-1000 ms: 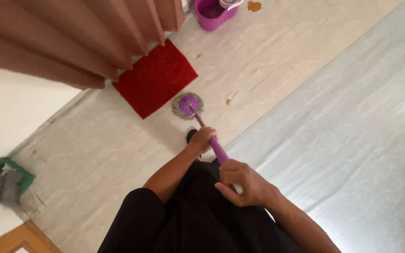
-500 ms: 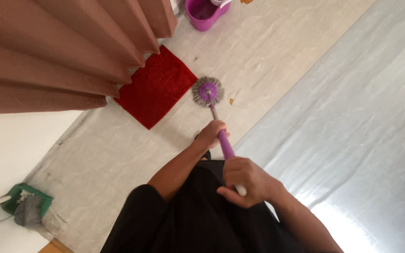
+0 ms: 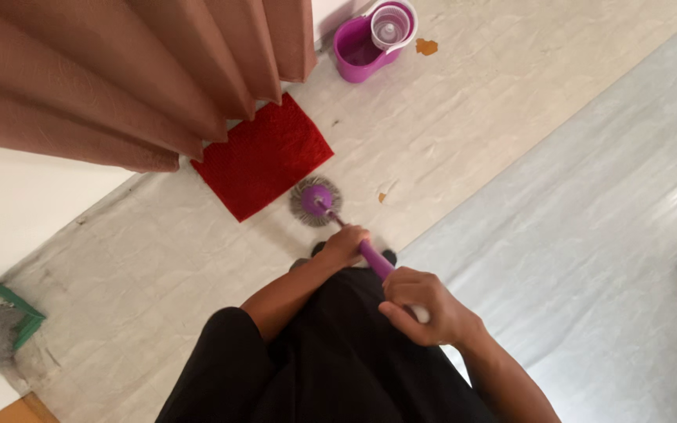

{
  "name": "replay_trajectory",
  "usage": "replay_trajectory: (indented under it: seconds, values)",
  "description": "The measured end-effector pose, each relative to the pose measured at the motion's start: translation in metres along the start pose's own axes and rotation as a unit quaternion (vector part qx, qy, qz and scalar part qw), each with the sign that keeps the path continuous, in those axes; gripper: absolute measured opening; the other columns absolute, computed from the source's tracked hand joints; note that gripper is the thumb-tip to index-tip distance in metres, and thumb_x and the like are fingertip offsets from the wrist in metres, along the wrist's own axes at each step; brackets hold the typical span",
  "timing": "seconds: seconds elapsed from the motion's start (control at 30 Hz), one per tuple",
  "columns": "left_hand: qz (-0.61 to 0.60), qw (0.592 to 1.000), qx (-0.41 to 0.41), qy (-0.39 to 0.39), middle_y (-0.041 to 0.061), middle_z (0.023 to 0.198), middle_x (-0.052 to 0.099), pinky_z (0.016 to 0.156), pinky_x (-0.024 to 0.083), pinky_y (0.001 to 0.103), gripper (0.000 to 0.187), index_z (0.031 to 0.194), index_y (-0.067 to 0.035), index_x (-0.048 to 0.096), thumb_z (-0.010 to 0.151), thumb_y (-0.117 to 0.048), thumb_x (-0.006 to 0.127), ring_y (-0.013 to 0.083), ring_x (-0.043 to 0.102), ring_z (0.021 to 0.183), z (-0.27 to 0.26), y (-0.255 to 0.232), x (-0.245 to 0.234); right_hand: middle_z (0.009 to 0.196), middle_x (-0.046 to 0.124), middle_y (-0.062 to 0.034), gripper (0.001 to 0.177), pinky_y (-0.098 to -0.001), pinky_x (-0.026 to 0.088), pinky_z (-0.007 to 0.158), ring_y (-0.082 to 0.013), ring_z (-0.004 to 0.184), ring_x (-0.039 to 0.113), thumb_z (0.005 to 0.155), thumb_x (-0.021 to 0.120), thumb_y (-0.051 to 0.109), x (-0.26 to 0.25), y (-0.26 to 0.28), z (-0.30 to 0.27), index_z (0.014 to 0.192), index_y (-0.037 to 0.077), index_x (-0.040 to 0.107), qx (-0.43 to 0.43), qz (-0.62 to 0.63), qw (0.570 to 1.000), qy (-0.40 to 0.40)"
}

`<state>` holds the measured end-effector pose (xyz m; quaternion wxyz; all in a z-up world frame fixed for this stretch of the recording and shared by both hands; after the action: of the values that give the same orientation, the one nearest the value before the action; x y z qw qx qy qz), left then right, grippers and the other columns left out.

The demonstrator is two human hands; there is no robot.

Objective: The person mops a tiled floor using a purple spin mop. They move the mop across the floor, dip it into a purple bucket to spin and wring it, and continue cleaning around a red mat and near a wooden door.

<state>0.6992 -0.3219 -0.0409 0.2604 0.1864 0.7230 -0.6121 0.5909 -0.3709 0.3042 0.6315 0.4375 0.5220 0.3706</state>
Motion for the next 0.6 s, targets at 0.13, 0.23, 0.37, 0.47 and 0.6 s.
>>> replay_trajectory:
  seconds: [0.13,0.23,0.37,0.47,0.6]
  values:
    - [0.011,0.998,0.009,0.059,0.011,0.093,0.070,0.082,0.056,0.046,0.007,0.083,-0.013,0.070,0.083,-0.020,0.068,0.0346,0.069,0.092,0.050,-0.026,0.002,0.072,0.062,-0.0101,0.028,-0.0369,0.052,0.068,-0.0255,0.075,0.064,0.087,0.073,0.002,-0.035,0.003,0.005,0.066,0.004,0.054,0.004,-0.028,0.999,-0.015]
    - [0.026,0.992,-0.038,0.117,0.010,0.093,0.071,0.081,0.056,0.046,0.008,0.082,-0.013,0.071,0.083,-0.020,0.068,0.0330,0.070,0.094,0.075,-0.070,-0.023,0.073,0.065,-0.0079,0.026,-0.0361,0.054,0.067,-0.0232,0.075,0.067,0.086,0.075,0.005,-0.069,0.011,-0.007,0.068,0.005,0.055,0.001,-0.029,0.998,-0.048]
    - [0.005,0.994,0.032,0.108,0.006,0.089,0.069,0.078,0.055,0.044,0.015,0.084,-0.012,0.068,0.087,-0.026,0.071,0.0279,0.069,0.091,0.119,-0.164,-0.065,0.074,0.068,-0.0102,0.015,-0.0398,0.053,0.065,-0.0231,0.068,0.068,0.083,0.073,0.015,-0.151,0.033,-0.039,0.078,0.004,0.063,-0.075,0.069,0.981,-0.165]
    - [0.013,0.990,0.055,0.131,0.003,0.084,0.067,0.080,0.055,0.039,0.021,0.085,-0.014,0.065,0.095,-0.032,0.069,0.0244,0.068,0.084,0.165,-0.228,-0.086,0.075,0.065,-0.0139,0.026,-0.0422,0.053,0.063,-0.0268,0.067,0.067,0.090,0.077,0.019,-0.210,0.044,-0.054,0.085,0.003,0.058,-0.197,0.139,0.936,-0.257]
    - [-0.009,0.984,0.178,-0.016,0.001,0.085,0.068,0.079,0.054,0.041,0.014,0.089,-0.014,0.065,0.087,-0.023,0.075,0.0225,0.066,0.088,0.208,-0.279,-0.124,0.067,0.063,-0.0079,0.027,-0.0390,0.055,0.056,-0.0193,0.058,0.066,0.094,0.073,0.025,-0.280,0.053,-0.056,0.081,0.007,0.058,-0.277,0.104,0.937,-0.186]
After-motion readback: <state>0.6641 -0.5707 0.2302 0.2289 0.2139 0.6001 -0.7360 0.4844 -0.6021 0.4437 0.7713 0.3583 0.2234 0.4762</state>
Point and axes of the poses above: each hand's wrist, its own z-axis towards the middle knuckle, its own x-axis out of the palm, y = z × x, the point moved 4 cm from there along z, towards the middle knuckle
